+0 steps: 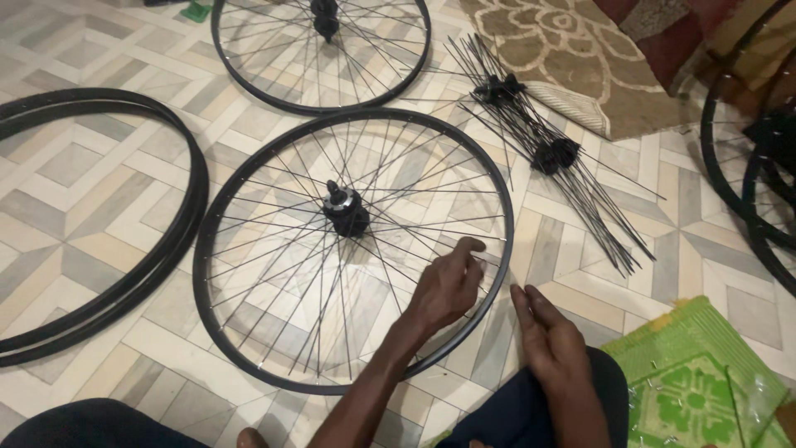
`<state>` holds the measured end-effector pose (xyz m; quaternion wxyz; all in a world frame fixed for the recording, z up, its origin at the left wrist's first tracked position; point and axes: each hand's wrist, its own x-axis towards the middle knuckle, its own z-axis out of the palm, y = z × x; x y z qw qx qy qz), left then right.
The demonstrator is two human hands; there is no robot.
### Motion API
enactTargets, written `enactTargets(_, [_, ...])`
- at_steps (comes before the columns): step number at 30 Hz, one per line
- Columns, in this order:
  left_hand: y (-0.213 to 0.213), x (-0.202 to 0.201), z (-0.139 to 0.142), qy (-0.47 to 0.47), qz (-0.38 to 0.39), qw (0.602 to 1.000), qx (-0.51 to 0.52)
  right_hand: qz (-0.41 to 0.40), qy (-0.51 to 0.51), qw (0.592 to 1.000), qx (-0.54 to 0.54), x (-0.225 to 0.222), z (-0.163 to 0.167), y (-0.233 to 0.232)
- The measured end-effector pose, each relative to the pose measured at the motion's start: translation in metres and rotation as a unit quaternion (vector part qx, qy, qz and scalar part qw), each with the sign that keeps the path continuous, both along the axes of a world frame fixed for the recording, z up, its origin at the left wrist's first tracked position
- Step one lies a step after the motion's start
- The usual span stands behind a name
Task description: The person is assembling a bicycle wheel by inserting spokes into the rim and hub. They are sitting on the floor and using their hands to manipulate the spokes and rim.
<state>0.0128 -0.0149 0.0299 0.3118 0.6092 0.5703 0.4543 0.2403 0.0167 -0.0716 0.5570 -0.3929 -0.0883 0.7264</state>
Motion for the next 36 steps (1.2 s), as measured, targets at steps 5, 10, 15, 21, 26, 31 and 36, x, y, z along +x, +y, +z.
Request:
enactTargets(5, [-0.01, -0.028, -0.004, 0.231, 0.309, 0.907, 0.167, 0.076, -0.118, 0.989, 0.041, -0.009, 0.011, -0.005])
enactTargets(10, [-0.039, -0.082, -0.002, 0.385, 0.388, 0.836, 0.051, 0.056, -0.239, 0.964, 0.101, -0.031, 0.042, -0.022])
enactTargets(15, [-0.051, -0.097, -0.002, 0.031, 0.273, 0.942, -0.195, 0.067, -0.347, 0.932, 0.077, -0.049, 0.069, -0.032])
enactTargets(21, [-0.027, -0.087, -0.022, -0.379, 0.251, 0.883, -0.113, 0.141, -0.406, 0.898, 0.096, -0.051, 0.073, -0.032])
enactTargets(26, [-0.009, -0.095, -0.046, -0.547, 0.227, 0.804, -0.055, 0.182, -0.379, 0.903, 0.093, -0.053, 0.07, -0.033])
enactTargets(31, [-0.003, -0.096, -0.061, -0.622, 0.231, 0.746, -0.057, 0.181, -0.388, 0.894, 0.133, -0.054, 0.072, -0.033])
enactTargets(36, [-0.007, -0.085, -0.063, -0.642, 0.248, 0.725, -0.035, 0.137, -0.433, 0.878, 0.15, -0.058, 0.071, -0.031])
